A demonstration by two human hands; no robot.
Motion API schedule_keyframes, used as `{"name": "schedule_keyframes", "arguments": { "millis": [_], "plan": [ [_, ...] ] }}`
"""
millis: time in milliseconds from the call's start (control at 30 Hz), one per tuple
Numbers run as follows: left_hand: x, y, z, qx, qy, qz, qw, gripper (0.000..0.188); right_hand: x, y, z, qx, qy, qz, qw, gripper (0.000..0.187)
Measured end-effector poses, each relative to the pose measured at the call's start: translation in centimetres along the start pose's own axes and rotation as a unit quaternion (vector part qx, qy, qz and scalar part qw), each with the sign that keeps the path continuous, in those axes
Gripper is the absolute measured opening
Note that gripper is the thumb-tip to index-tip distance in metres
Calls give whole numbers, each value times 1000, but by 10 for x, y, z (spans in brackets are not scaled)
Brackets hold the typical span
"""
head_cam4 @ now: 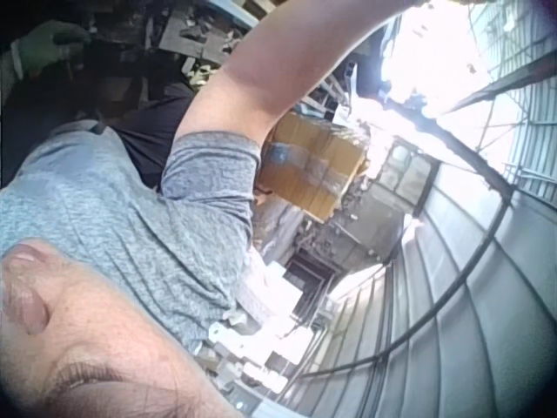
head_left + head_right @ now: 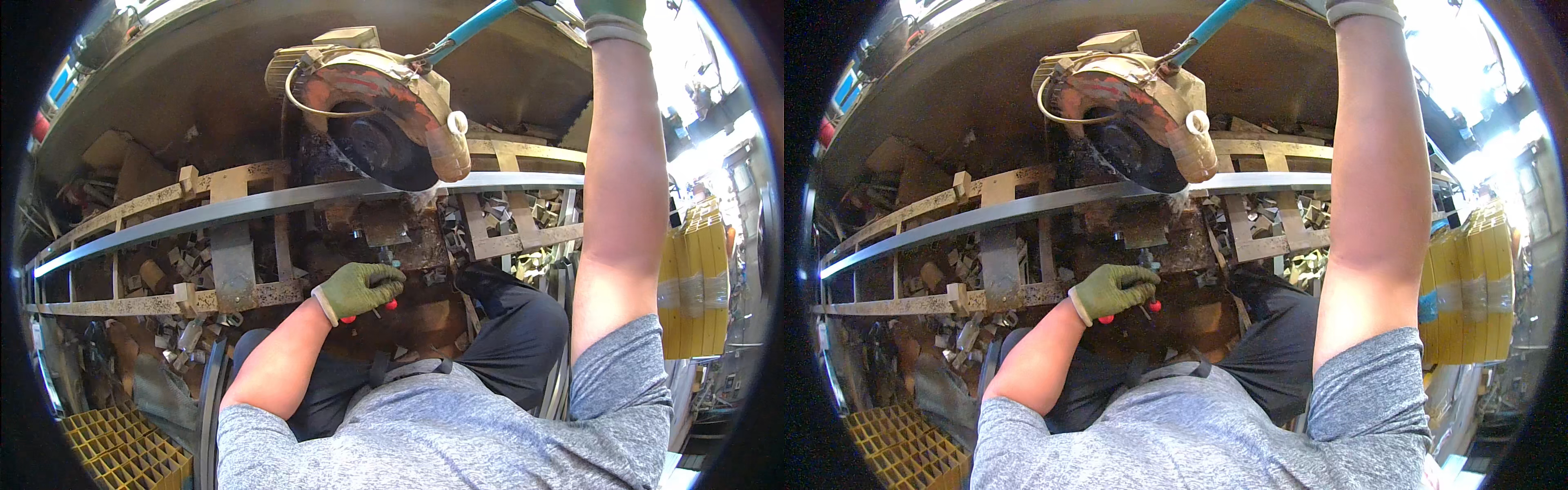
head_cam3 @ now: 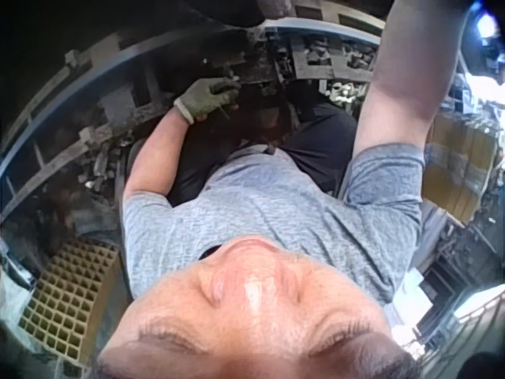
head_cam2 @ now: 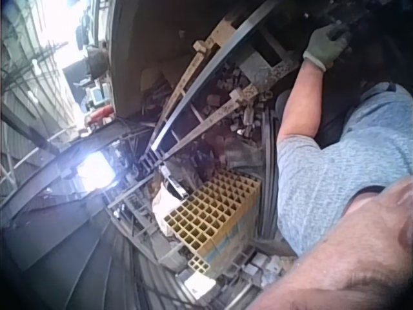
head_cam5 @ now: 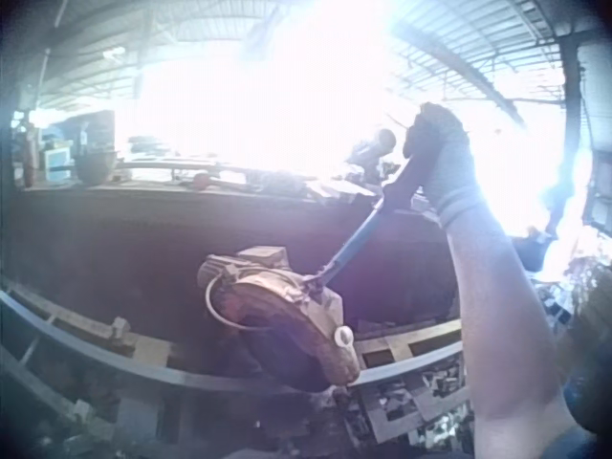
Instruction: The person uses a chop saw to cut metal bars. They position each bar under the blade, lower the saw to cut, then remove the cut piece and place it aside. The process repeats with multiple bars.
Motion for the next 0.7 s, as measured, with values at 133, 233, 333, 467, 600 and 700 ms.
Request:
{"name": "schedule_keyframes", "arguments": {
  "millis": [133, 233, 333, 467, 600, 700],
  "plan": [
    [4, 1, 1, -3, -7, 8, 1000, 36, 9, -7, -10, 9, -71, 26, 997, 17],
    [5, 2, 0, 0, -20, 7, 1000, 36, 16, -11, -6, -14, -174, 94, 980, 16],
    [2, 2, -1, 4, -16, -4, 1000, 36, -1, 4, -14, 39, 13, 15, 999, 17],
    [-2, 0, -3, 1, -17, 5, 1000, 36, -9, 23, -10, 56, 47, 23, 997, 12],
    [-1, 0, -2, -2, -23, 5, 1000, 38, -17, 23, -18, 57, 238, -11, 969, 17],
    [5, 3, 0, -8, -51, 18, 998, 40, -19, 23, -32, 51, 271, -19, 961, 29]
  ]
}}
Point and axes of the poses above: each hand's wrist, its own y-axis away from the middle knuckle, its own z-axis out of the palm, x = y × z, the point moved 7 cm from there along -y, towards the middle knuckle, and after that the axes turned 11 degrees about y, right-handed, at the moved point
